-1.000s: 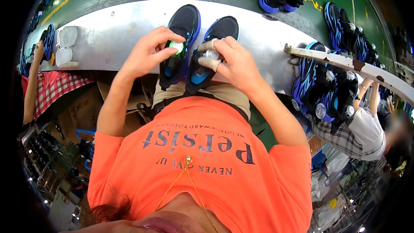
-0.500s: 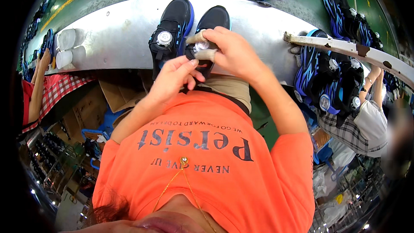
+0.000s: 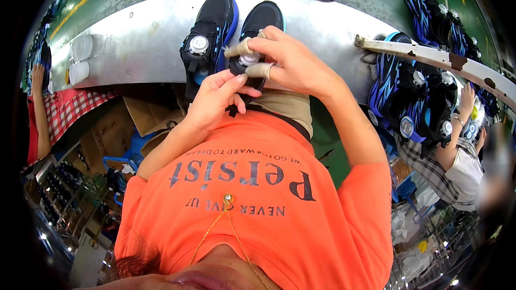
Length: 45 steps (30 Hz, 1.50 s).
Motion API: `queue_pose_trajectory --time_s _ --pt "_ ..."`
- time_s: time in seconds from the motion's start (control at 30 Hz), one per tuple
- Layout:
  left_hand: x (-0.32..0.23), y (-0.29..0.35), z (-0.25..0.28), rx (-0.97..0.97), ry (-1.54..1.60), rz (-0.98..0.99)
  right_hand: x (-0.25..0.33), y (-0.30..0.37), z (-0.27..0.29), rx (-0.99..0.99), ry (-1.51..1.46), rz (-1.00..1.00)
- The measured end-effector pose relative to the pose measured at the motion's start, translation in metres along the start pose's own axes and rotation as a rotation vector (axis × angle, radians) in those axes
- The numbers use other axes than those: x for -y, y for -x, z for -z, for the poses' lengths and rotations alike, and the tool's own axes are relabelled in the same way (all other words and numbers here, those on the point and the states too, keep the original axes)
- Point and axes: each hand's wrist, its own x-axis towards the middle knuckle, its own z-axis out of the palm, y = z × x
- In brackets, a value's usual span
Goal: The person attaches components to shoes at a workbench, picking up small circular items and placing them onto the sides of shoes before moving the shoes onto a conveyor belt.
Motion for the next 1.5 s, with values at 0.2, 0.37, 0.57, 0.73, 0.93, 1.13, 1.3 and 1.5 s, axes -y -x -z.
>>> queue_pose_trajectory --time_s 0.2,0.37,0.57,0.73,0.93,1.13,1.3,1.5 --pt "0.003 0.000 -0.004 -0.014 0.039 -0.005 0.001 0.005 -0.019 -0.188 0.025 -0.081" --pt "0.006 0.000 -0.007 -0.027 -0.002 0.020 -0.003 0.006 -0.009 -0.147 0.035 -0.030" --pt "0.005 -0.003 -0.007 -0.001 0.035 0.000 0.005 0.008 -0.023 -0.181 -0.207 -0.307" --pt "0.006 -0.003 -0.009 -0.058 -0.028 0.009 -0.003 -0.003 0.006 -0.051 -0.126 -0.074" --pt "0.002 0.001 -0.012 -0.074 0.007 -0.016 0.007 -0.006 -0.006 0.000 0.033 -0.095" --pt "0.011 0.000 -0.012 -0.074 0.017 -0.039 -0.003 0.004 -0.018 -0.132 -0.077 -0.054" --pt "-0.021 0.008 -0.002 0.068 -0.317 0.174 -0.005 0.009 -0.034 -0.277 -0.090 -0.141" --pt "-0.064 0.014 0.023 -0.452 -1.111 -0.807 -0.017 -0.053 -0.002 -0.275 0.086 0.035"
